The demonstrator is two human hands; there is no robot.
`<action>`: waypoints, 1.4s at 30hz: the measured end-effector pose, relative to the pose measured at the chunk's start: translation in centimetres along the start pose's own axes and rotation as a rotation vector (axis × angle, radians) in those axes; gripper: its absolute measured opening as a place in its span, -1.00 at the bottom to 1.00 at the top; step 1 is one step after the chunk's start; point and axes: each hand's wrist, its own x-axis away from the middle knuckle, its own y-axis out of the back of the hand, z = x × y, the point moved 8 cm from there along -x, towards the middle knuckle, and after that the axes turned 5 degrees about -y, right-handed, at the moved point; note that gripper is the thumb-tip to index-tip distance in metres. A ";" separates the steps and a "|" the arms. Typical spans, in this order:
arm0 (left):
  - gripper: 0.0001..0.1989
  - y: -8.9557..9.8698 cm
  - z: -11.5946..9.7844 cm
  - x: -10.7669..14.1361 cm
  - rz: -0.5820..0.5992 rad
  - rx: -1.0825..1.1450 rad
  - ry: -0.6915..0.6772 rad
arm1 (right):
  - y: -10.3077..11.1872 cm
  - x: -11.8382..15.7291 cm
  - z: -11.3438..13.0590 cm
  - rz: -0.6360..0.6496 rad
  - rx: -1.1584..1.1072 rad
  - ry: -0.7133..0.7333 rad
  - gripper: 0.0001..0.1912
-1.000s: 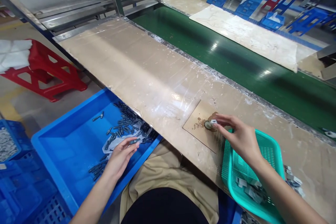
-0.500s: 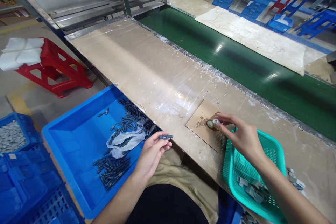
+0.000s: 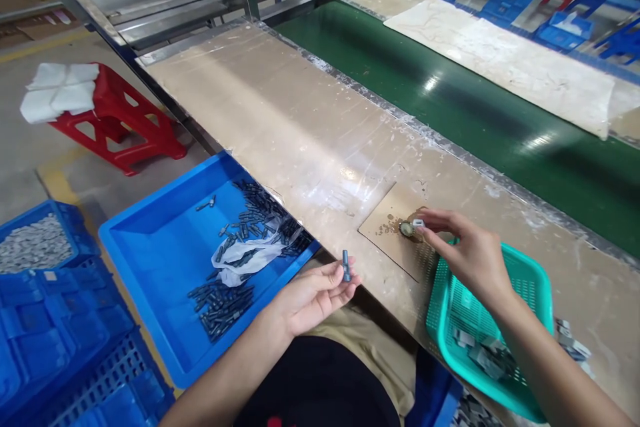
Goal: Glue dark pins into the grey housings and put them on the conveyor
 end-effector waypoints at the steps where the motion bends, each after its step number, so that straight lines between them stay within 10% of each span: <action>1: -0.86 -0.3 0.2 -0.1 0.026 -0.023 -0.006 | 0.2 0.2 0.1 0.001 -0.079 -0.027 -0.66; 8: -0.69 -4.0 -0.7 -1.0 0.086 -0.220 -0.336 | -0.3 3.7 2.2 0.119 -0.670 -0.245 -0.68; 32: -0.89 -7.8 -2.4 -1.4 0.048 -0.625 -0.709 | -0.8 4.7 3.8 0.121 -0.576 -0.234 -0.70; 37: -0.63 -7.6 -4.1 -1.7 0.114 -0.814 -0.691 | 1.8 0.6 -0.7 -0.019 -0.453 -0.294 -0.62; 42: -0.72 0.8 -10.6 2.2 -0.441 -0.966 -1.067 | 11.8 -5.7 -11.6 -0.629 -0.380 -0.426 -0.76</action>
